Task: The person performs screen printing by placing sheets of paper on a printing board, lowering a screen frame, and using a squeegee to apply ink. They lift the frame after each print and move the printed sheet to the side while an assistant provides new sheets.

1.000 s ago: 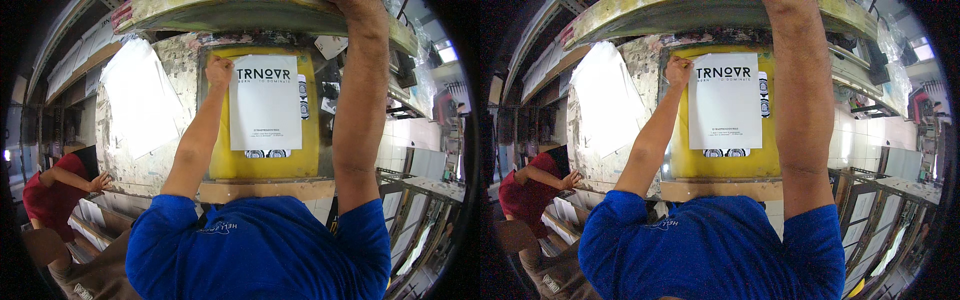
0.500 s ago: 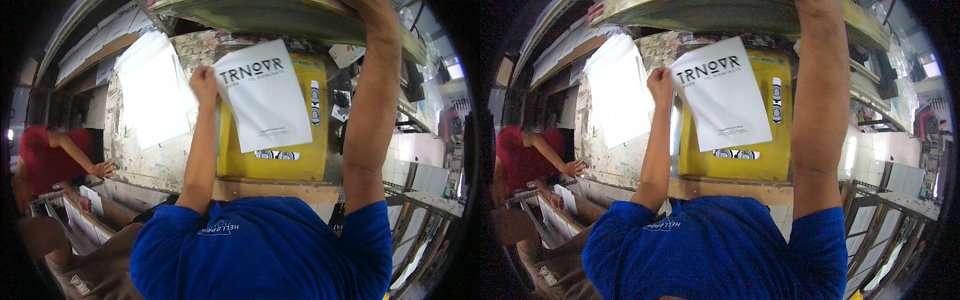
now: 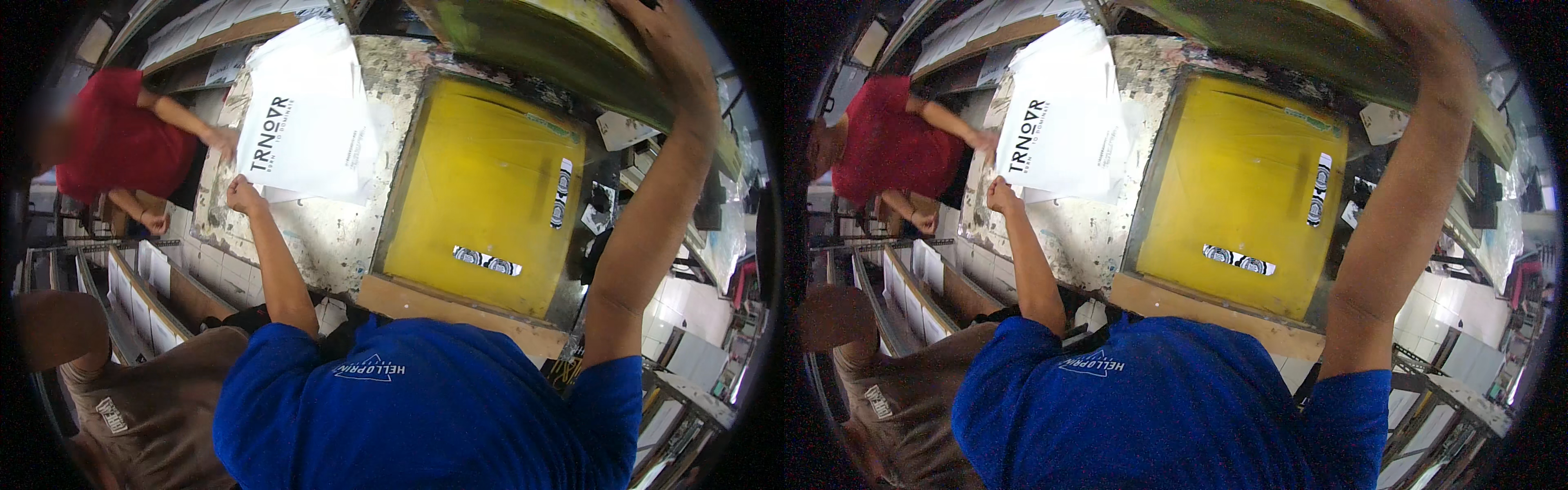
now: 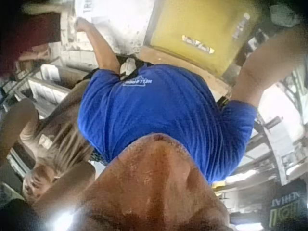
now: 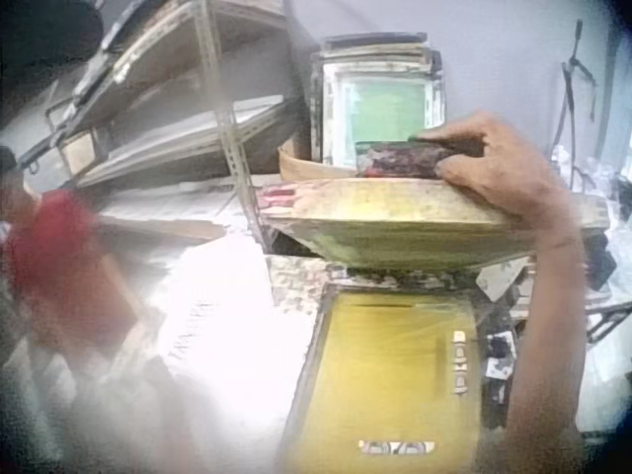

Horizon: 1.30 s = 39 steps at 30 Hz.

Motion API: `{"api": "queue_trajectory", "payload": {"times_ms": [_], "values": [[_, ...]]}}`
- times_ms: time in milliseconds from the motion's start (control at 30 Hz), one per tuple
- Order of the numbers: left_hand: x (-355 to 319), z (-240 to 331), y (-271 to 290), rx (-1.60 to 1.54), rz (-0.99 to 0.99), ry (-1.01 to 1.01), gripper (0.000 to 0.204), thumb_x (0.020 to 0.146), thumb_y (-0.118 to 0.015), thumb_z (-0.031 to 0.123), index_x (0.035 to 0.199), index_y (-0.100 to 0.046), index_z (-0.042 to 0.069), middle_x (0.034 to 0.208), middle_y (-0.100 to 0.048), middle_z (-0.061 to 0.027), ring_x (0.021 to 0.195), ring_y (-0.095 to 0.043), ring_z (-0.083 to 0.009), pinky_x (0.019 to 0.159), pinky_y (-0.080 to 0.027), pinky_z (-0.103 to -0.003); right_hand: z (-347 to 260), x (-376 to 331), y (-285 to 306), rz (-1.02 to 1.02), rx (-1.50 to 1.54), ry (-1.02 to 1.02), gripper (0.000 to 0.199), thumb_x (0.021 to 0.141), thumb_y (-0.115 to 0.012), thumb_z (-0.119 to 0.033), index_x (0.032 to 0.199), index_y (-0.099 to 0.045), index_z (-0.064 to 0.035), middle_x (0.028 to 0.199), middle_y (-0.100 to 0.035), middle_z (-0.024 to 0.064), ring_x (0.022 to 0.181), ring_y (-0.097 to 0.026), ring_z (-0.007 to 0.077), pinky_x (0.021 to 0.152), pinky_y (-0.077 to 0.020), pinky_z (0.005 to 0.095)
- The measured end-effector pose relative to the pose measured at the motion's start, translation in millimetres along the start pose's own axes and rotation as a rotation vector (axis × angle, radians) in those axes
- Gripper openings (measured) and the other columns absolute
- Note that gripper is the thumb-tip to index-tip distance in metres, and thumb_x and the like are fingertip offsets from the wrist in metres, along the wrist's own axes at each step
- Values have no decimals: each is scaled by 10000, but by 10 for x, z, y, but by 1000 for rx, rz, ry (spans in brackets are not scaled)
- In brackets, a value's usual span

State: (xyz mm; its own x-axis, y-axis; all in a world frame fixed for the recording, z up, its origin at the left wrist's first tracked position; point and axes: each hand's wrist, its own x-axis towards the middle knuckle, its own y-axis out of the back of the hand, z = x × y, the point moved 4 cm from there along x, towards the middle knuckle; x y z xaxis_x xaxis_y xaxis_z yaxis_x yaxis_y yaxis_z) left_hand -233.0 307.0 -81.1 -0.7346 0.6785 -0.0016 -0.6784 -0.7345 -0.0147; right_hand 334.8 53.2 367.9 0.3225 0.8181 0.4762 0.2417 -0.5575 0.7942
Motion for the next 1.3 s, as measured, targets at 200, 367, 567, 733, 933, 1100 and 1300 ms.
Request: {"api": "queue_trajectory", "payload": {"times_ms": [200,367,567,733,933,1100,1300], "values": [[170,143,166,-91,255,138,190,900,-709,82,1063,-696,-14,994,-713,-164,848,-682,-288,779,-568,-419,175,-85,-122,242,-87,36,420,850,-689,-193,1227,-698,-10,1235,-640,193,1165,-619,300,1060,-475,395],[-635,391,-91,437,-260,-871,244,829,-818,202,1001,-765,37,1147,-690,-126,1009,-644,-352,901,-485,-448,161,-48,-53,167,-42,1,437,841,-691,-211,1227,-701,-6,1240,-644,190,1165,-621,293,1048,-481,385],[-2355,242,-335,864,-742,-961,251,733,-876,264,967,-820,193,1040,-647,-14,1063,-543,-251,916,-384,-445,-23,-18,-2,-12,108,52,457,811,-672,-209,1216,-730,-6,1179,-700,193,1075,-655,281,996,-508,371],[-2194,53,-395,686,-637,-757,103,768,-837,176,847,-812,115,1002,-681,-61,1024,-568,-278,870,-433,-437,50,-95,-114,234,-24,138,456,802,-654,-200,1205,-741,-6,1091,-747,181,936,-681,254,920,-535,345],[-2278,630,-650,396,-692,-701,84,776,-806,128,843,-808,78,1050,-715,-89,1036,-610,-304,905,-492,-423,57,-36,105,140,31,50,454,808,-656,-244,1190,-751,-20,1034,-759,184,868,-689,251,876,-547,343],[-2858,769,-375,614,-1199,-725,349,870,-767,357,1140,-786,138,1459,-577,-119,1406,-443,-362,1149,-343,-533,27,-24,-96,155,23,136,457,814,-653,-260,1193,-749,-23,1049,-762,176,892,-696,259,880,-548,345],[-3234,82,-405,976,-1325,-900,625,910,-699,491,1436,-597,169,1614,-377,-162,1502,-266,-466,1198,-192,-642,13,-66,-32,84,17,142,449,828,-658,-267,1197,-746,-26,1088,-757,189,941,-703,268,904,-544,342]]}}
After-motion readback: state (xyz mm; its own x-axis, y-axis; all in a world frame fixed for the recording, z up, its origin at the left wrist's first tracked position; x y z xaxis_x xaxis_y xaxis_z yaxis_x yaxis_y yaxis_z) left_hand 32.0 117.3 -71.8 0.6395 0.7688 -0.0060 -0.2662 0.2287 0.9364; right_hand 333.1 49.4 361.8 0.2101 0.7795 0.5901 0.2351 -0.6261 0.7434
